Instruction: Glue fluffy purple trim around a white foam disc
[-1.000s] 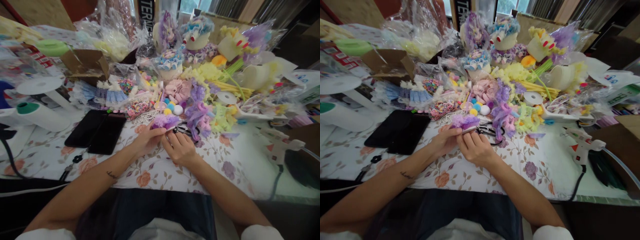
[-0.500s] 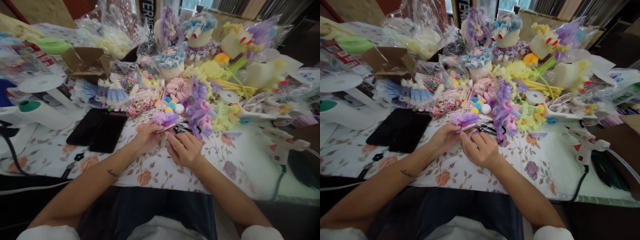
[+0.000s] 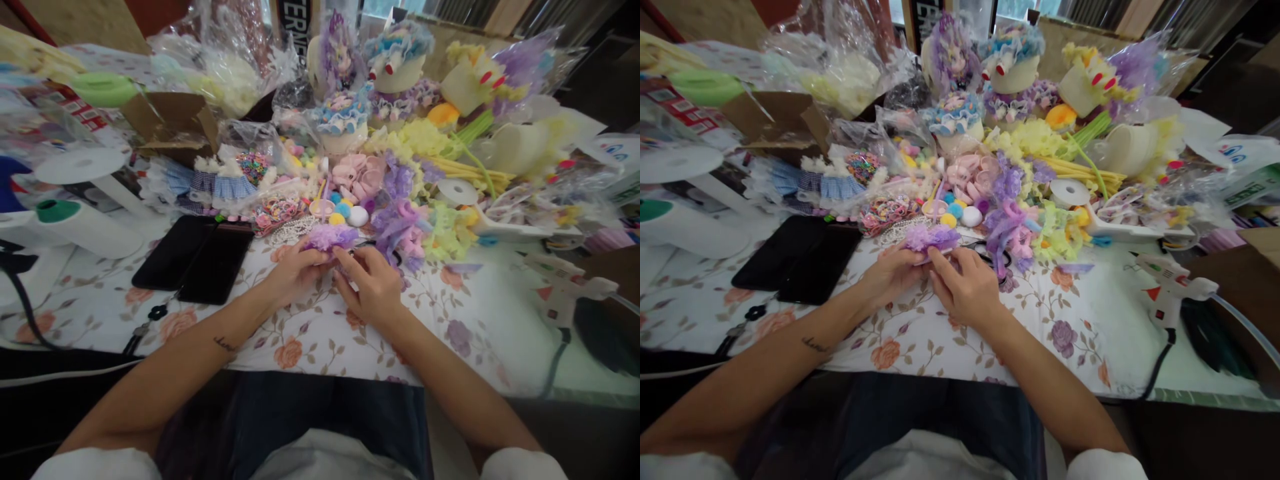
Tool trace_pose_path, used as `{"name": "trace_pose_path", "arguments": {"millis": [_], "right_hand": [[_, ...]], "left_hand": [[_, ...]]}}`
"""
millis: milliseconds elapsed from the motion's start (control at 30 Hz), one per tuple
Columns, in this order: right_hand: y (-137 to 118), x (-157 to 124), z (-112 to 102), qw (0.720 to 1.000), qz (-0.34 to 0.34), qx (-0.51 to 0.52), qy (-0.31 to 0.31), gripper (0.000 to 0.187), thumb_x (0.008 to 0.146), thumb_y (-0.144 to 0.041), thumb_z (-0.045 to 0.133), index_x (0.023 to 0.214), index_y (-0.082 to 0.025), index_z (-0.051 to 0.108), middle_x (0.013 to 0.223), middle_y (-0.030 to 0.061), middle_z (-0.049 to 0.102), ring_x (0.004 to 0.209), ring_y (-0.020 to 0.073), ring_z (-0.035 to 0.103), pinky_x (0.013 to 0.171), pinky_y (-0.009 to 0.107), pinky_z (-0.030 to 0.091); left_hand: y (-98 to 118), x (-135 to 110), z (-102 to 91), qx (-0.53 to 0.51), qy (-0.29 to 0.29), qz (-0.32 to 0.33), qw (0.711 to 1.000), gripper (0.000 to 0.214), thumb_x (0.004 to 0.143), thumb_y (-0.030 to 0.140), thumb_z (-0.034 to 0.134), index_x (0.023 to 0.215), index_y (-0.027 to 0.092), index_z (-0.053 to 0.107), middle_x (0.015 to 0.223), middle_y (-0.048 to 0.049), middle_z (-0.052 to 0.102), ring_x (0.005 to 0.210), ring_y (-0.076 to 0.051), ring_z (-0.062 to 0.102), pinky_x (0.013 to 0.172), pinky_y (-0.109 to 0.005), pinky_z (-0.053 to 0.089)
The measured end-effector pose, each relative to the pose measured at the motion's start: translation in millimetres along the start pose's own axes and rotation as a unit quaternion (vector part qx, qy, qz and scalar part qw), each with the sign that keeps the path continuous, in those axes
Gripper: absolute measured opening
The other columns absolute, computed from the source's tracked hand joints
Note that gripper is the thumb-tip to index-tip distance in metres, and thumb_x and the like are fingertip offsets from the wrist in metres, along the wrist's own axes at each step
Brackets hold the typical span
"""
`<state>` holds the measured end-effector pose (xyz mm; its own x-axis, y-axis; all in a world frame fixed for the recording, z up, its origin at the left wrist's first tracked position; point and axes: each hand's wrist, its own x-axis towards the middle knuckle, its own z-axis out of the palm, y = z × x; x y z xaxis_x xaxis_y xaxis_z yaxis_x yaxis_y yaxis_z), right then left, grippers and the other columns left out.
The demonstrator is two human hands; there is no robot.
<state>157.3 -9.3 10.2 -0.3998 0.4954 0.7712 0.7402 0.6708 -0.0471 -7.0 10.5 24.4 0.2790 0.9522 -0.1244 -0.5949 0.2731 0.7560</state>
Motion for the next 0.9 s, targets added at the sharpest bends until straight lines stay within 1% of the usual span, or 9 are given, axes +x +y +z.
{"name": "trace_pose_path", "arguments": {"millis": [133,200,300,400,533,633,733,800,900], "right_hand": [[0.8,-0.5,-1.0,0.999,0.017,0.021,0.025,0.032,0.092,-0.024,0.056,0.121,-0.012,0.064,0.089,0.0085,0.061,0.075,0.0158,0.057,0.064,0.026,0.049],[-0.1,0.2,-1.6,0.999,-0.009,0.029,0.035,0.031,0.092,-0.022,0.056,0.121,-0.014,0.065,0.087,0.0073,0.060,0.073,0.0152,0.056,0.063,0.026,0.048],[-1.5,1.3,-1.4,0.999,-0.039,0.025,0.022,0.029,0.092,-0.020,0.054,0.118,-0.015,0.067,0.087,0.0071,0.060,0.076,0.0157,0.057,0.064,0.026,0.048],[-0.9,1.2,-0.7,1.000,-0.012,0.015,0.002,0.028,0.092,-0.021,0.054,0.117,-0.016,0.068,0.089,0.0073,0.060,0.075,0.0155,0.056,0.063,0.026,0.047],[0.9,-0.1,-2.2,0.999,0.035,0.031,0.028,0.029,0.092,-0.021,0.055,0.118,-0.016,0.067,0.088,0.0069,0.059,0.071,0.0144,0.055,0.061,0.025,0.047],[0.4,-0.2,-3.7,0.998,0.007,0.049,0.039,0.028,0.092,-0.021,0.055,0.116,-0.016,0.068,0.087,0.0062,0.058,0.070,0.0138,0.055,0.060,0.025,0.047],[-0.2,-0.3,-2.4,0.999,-0.014,0.050,0.018,0.026,0.092,-0.020,0.054,0.113,-0.015,0.069,0.086,0.0066,0.059,0.071,0.0141,0.055,0.061,0.025,0.047],[0.6,-0.3,-0.4,0.999,0.014,0.048,0.014,0.027,0.092,-0.019,0.054,0.113,-0.014,0.070,0.086,0.0067,0.058,0.071,0.0140,0.056,0.061,0.025,0.047],[3.9,0.7,-0.4,0.995,0.073,0.055,0.032,0.027,0.094,-0.020,0.053,0.115,-0.017,0.069,0.088,0.0060,0.058,0.072,0.0138,0.057,0.061,0.025,0.048]], "left_hand": [[-0.1,0.3,-0.2,-0.011,0.007,0.006,1.000,0.042,0.063,0.002,0.068,0.101,0.019,0.064,0.090,-0.0008,0.072,0.091,-0.017,0.068,0.088,-0.031,0.055],[-0.7,0.6,-0.4,-0.010,0.009,0.011,1.000,0.042,0.062,0.002,0.069,0.101,0.019,0.064,0.089,-0.0008,0.072,0.087,-0.016,0.068,0.085,-0.028,0.055],[-1.8,1.2,-1.1,0.001,0.006,0.010,1.000,0.045,0.061,0.002,0.069,0.102,0.019,0.064,0.085,0.0000,0.071,0.084,-0.016,0.069,0.083,-0.028,0.055],[-2.3,1.9,-1.9,0.007,0.004,0.007,1.000,0.047,0.061,0.003,0.070,0.104,0.019,0.063,0.084,0.0004,0.070,0.086,-0.017,0.069,0.085,-0.031,0.055],[-1.7,2.2,-1.6,0.004,0.001,0.011,1.000,0.046,0.060,0.003,0.071,0.103,0.018,0.063,0.087,-0.0006,0.072,0.087,-0.016,0.069,0.088,-0.030,0.053],[-1.6,1.9,-1.3,0.011,0.002,0.013,1.000,0.046,0.061,0.003,0.070,0.104,0.018,0.064,0.087,-0.0004,0.072,0.084,-0.016,0.069,0.086,-0.029,0.053],[-2.2,2.0,-1.8,0.015,0.000,0.009,1.000,0.045,0.061,0.004,0.070,0.104,0.018,0.065,0.084,0.0000,0.071,0.083,-0.016,0.069,0.083,-0.027,0.054],[-2.4,2.4,-2.2,0.010,-0.003,0.006,1.000,0.045,0.061,0.004,0.071,0.102,0.018,0.065,0.087,-0.0006,0.072,0.087,-0.016,0.069,0.086,-0.028,0.054],[-1.8,2.8,-3.1,0.003,0.004,-0.003,1.000,0.045,0.060,0.005,0.072,0.103,0.018,0.065,0.094,-0.0029,0.074,0.096,-0.019,0.069,0.096,-0.033,0.052]]}}
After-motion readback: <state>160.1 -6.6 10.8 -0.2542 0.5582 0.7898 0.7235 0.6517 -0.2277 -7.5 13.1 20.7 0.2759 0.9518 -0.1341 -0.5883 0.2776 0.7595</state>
